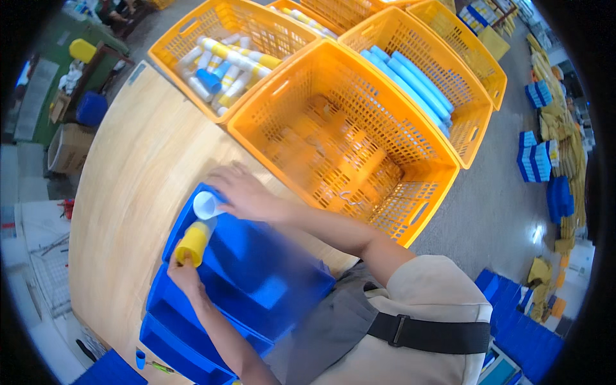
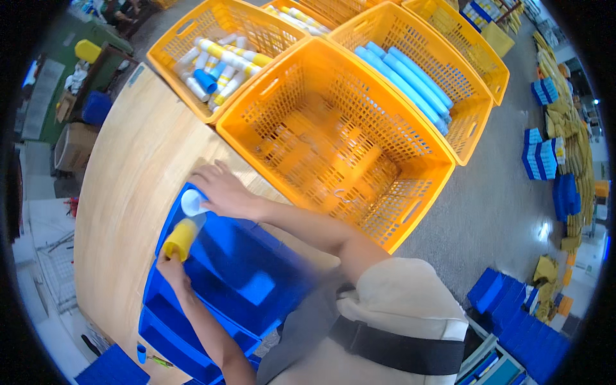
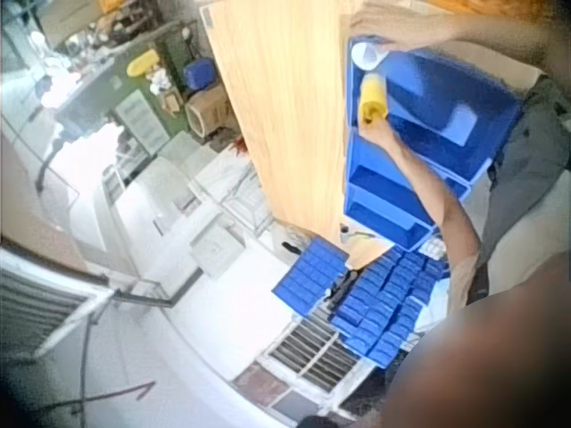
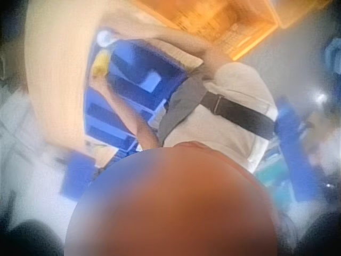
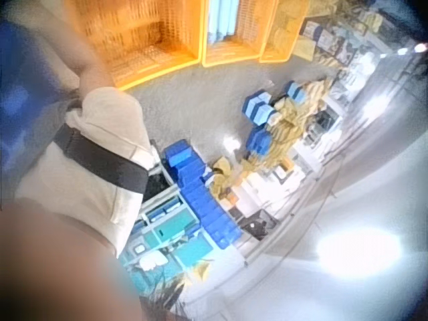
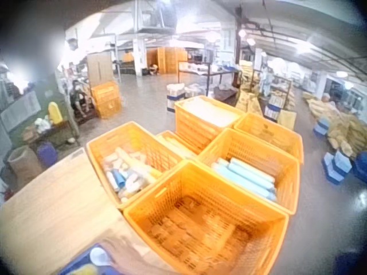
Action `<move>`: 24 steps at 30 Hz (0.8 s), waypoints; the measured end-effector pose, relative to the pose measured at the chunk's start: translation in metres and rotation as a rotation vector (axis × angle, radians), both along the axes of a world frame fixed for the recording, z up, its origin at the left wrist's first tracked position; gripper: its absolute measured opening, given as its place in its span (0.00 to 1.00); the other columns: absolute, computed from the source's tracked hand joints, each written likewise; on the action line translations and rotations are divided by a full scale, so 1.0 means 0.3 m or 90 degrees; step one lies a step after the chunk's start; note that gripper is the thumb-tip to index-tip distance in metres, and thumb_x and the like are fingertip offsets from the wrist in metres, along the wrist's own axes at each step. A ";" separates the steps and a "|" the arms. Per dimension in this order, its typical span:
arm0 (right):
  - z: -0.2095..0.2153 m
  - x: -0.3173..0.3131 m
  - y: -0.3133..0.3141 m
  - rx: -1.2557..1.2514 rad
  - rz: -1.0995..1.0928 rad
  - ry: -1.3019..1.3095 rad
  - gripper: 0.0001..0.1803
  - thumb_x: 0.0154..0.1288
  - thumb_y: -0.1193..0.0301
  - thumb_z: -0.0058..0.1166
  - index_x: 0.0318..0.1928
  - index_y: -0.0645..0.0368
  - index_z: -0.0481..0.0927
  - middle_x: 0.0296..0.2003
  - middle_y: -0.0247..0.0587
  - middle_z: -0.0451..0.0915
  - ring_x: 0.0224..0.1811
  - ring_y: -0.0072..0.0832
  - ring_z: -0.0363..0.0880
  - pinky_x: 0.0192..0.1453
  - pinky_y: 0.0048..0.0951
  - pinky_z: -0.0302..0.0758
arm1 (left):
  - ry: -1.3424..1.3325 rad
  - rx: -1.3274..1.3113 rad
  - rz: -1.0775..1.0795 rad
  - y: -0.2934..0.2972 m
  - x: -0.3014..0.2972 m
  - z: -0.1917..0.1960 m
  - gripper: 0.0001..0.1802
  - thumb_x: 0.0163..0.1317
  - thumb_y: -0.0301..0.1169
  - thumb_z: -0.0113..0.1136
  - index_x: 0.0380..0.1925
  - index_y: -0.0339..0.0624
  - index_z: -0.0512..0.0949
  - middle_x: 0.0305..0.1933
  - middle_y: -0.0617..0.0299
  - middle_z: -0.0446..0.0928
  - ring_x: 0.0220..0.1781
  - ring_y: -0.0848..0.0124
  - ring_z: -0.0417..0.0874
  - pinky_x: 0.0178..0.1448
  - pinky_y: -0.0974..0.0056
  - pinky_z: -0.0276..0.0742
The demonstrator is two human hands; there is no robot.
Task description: The person repeatedly picks up stacks of white and yellow plastic cups and places them one by one into blue trays. They move between a wooden table and a nearby machine, filling multiple trays and occasionally carrying them to other locations.
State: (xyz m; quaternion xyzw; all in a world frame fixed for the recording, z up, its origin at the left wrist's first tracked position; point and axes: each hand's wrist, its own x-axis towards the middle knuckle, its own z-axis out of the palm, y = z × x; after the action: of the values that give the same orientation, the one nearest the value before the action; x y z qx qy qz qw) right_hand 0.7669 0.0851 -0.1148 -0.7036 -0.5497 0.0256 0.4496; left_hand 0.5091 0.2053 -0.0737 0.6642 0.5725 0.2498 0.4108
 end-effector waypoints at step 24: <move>-0.276 0.131 -1.308 -0.283 -0.731 -0.111 0.27 0.60 0.72 0.62 0.61 0.60 0.74 0.54 0.54 0.79 0.57 0.53 0.77 0.62 0.47 0.72 | -0.119 -0.146 0.152 -0.164 -0.078 0.003 0.38 0.76 0.51 0.49 0.71 0.30 0.59 0.72 0.37 0.63 0.73 0.48 0.68 0.70 0.50 0.74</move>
State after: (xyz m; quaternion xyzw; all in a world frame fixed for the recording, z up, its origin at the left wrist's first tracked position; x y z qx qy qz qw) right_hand 0.8062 -0.3072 -0.1977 -0.9632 -0.0999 -0.1639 0.1880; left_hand 0.4857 0.1561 -0.0727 0.5140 0.6316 0.2903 0.5025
